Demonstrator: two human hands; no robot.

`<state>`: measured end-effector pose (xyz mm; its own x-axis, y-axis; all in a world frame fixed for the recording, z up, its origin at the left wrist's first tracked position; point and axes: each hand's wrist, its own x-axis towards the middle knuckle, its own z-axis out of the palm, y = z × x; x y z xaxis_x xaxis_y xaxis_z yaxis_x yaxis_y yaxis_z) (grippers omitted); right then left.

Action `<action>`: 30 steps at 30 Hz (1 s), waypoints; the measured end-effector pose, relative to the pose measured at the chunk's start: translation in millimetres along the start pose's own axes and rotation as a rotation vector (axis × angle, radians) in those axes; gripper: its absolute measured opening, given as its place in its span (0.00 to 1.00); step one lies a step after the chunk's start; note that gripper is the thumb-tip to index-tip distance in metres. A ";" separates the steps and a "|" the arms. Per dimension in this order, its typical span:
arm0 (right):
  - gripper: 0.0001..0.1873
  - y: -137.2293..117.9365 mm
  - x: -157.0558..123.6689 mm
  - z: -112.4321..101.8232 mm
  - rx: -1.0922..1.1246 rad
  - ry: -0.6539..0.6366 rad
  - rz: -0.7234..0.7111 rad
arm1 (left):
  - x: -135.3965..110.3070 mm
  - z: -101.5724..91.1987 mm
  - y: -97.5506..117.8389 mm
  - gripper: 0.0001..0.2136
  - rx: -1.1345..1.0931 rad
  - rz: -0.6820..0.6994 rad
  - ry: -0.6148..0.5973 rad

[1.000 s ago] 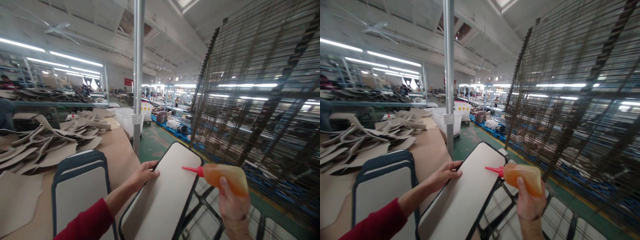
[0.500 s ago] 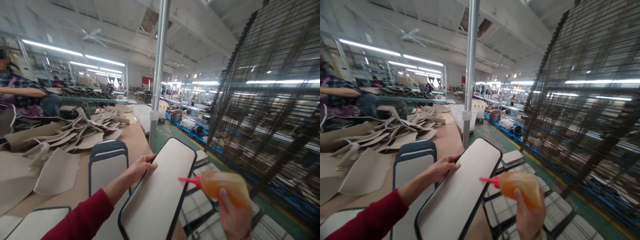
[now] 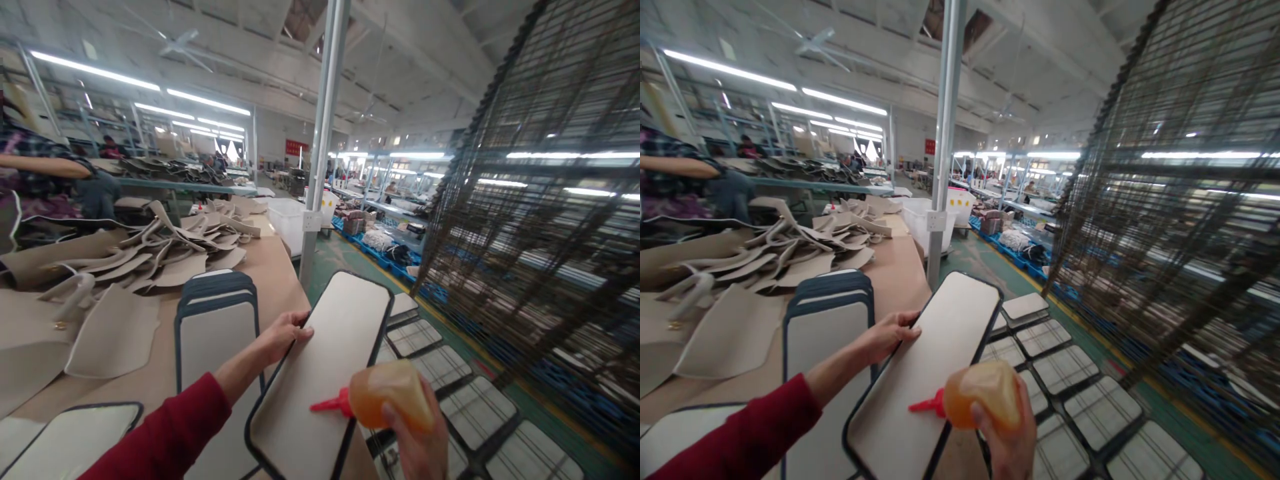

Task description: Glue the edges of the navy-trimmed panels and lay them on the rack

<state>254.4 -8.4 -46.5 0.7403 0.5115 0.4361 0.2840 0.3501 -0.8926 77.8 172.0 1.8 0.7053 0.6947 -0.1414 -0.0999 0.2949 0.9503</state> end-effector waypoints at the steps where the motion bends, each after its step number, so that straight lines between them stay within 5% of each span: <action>1: 0.33 0.1 -4.3 0.8 -0.002 -0.011 0.024 | 1.0 -2.3 -0.9 0.24 0.003 -0.001 0.004; 7: 0.35 -3.2 45.5 5.9 0.027 0.282 -0.147 | 1.8 -6.5 -0.4 0.22 -0.022 -0.016 -0.034; 13: 0.34 10.2 -2.5 15.6 -0.104 -0.162 -0.004 | 11.1 -12.1 0.3 0.21 -0.016 -0.009 0.050; 19: 0.36 -9.0 33.9 39.5 -0.126 0.147 -0.099 | 21.7 -11.9 0.1 0.19 0.015 -0.035 0.033; 24: 0.34 3.0 11.7 30.3 0.012 -0.078 0.135 | 38.5 -9.8 -3.6 0.15 0.048 -0.079 0.137; 30: 0.24 -25.6 23.8 -36.7 0.288 0.517 0.081 | 64.1 -15.7 -37.6 0.13 0.177 -0.214 0.330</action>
<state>287.0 -34.0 -17.4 0.9738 0.1220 0.1918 0.0916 0.5615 -0.8224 115.7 215.7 -47.3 0.4318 0.8110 -0.3948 0.1664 0.3586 0.9186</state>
